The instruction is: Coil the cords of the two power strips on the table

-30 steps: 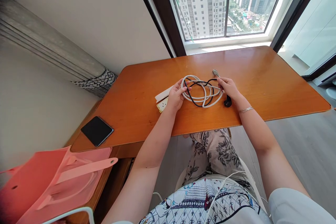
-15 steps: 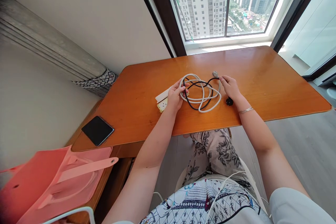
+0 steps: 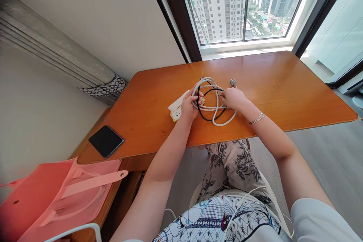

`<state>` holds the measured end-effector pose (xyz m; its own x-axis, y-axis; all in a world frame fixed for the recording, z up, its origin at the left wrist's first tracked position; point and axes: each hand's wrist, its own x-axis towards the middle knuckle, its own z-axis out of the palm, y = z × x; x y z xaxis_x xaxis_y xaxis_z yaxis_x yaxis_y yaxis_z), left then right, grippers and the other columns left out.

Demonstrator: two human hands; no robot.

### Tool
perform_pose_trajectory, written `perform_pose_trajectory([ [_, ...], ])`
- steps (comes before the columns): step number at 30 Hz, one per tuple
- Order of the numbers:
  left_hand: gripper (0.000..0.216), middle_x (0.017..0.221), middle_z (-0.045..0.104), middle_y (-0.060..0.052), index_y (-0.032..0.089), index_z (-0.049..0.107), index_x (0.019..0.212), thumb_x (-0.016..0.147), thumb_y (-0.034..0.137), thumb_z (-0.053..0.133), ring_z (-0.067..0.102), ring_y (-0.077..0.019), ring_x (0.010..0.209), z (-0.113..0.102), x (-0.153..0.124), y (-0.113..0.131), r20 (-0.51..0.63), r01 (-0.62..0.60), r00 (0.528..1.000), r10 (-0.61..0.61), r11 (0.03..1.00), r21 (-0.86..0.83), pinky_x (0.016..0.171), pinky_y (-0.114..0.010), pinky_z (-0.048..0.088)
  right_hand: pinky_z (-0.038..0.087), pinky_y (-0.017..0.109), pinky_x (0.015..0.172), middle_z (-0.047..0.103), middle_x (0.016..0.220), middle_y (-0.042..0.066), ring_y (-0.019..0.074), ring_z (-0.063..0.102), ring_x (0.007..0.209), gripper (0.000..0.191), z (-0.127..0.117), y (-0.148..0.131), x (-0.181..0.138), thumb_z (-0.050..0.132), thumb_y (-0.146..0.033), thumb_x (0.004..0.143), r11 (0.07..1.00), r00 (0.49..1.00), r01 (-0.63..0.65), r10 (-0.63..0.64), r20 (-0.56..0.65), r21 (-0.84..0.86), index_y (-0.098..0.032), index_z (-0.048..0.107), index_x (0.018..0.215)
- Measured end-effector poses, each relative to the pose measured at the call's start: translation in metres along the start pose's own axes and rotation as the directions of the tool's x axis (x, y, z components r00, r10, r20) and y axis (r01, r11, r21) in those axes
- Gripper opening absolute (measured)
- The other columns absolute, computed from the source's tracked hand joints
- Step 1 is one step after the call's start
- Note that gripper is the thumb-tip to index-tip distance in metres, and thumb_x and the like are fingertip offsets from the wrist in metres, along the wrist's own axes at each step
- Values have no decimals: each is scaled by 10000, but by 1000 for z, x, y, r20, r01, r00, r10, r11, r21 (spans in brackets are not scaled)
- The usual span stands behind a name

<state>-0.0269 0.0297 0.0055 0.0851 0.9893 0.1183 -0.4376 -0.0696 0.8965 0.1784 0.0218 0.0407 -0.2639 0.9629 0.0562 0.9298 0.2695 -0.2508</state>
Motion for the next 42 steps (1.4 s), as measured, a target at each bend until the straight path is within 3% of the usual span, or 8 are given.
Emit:
perform_pose_trajectory([
  [5,581,682,616,16,200,769,1107,577,194,530,450,-90,503,-1,0,1,24,-1,1000,1,1000,-13,520,-240,395,498,301,773,784,922,105,228,701,858,313,10,-11,20,507,-247,958,971,996,-55,39,74,233,-162,806,993],
  [12,507,666,587,15,211,752,1028,571,220,533,411,-98,486,1,0,0,-47,-15,999,14,1000,-13,485,-251,354,512,274,663,772,886,69,168,674,635,371,27,-17,12,592,-268,945,847,983,-184,149,111,498,-123,702,1268],
  [18,511,686,602,9,213,746,1066,599,225,540,397,-85,457,-2,1,-3,-86,-25,996,23,999,-30,452,-246,303,512,339,920,730,1142,126,234,696,993,290,14,6,-37,624,-313,930,946,969,93,-15,-246,311,-174,735,1159],
  [26,544,635,592,6,207,784,1049,576,193,517,384,-90,452,2,0,2,-106,-53,993,46,996,-71,437,-240,326,457,320,700,751,1056,91,276,700,970,358,-3,18,-91,711,-562,849,992,977,-115,123,173,-56,-234,667,987],
  [30,514,638,582,12,217,765,1068,609,214,533,377,-87,440,0,1,2,-92,-24,996,18,998,-61,436,-248,318,473,334,748,752,1075,95,273,703,980,278,1,19,-93,647,-492,910,997,985,-78,76,156,3,-226,667,984],
  [35,524,623,572,21,210,749,1087,610,221,534,363,-77,422,-2,2,1,-57,-11,998,5,994,-105,425,-240,296,497,326,800,729,1076,83,238,689,919,431,1,12,-84,771,-433,823,969,983,-21,66,-174,248,-216,648,1175],
  [38,517,605,555,20,200,754,1054,588,221,531,336,-81,420,0,0,4,-56,35,998,-42,991,-129,415,-238,275,502,328,787,706,1109,92,241,687,909,351,1,-1,-70,779,-412,832,980,963,-9,62,-262,199,-219,681,1108],
  [42,509,560,519,39,181,757,1019,562,209,535,285,-65,394,3,-4,8,-8,67,998,-69,981,-183,420,-218,253,524,339,762,677,1172,108,266,702,925,366,8,-20,-43,773,-371,856,997,971,-62,70,-228,41,-217,694,1178],
])
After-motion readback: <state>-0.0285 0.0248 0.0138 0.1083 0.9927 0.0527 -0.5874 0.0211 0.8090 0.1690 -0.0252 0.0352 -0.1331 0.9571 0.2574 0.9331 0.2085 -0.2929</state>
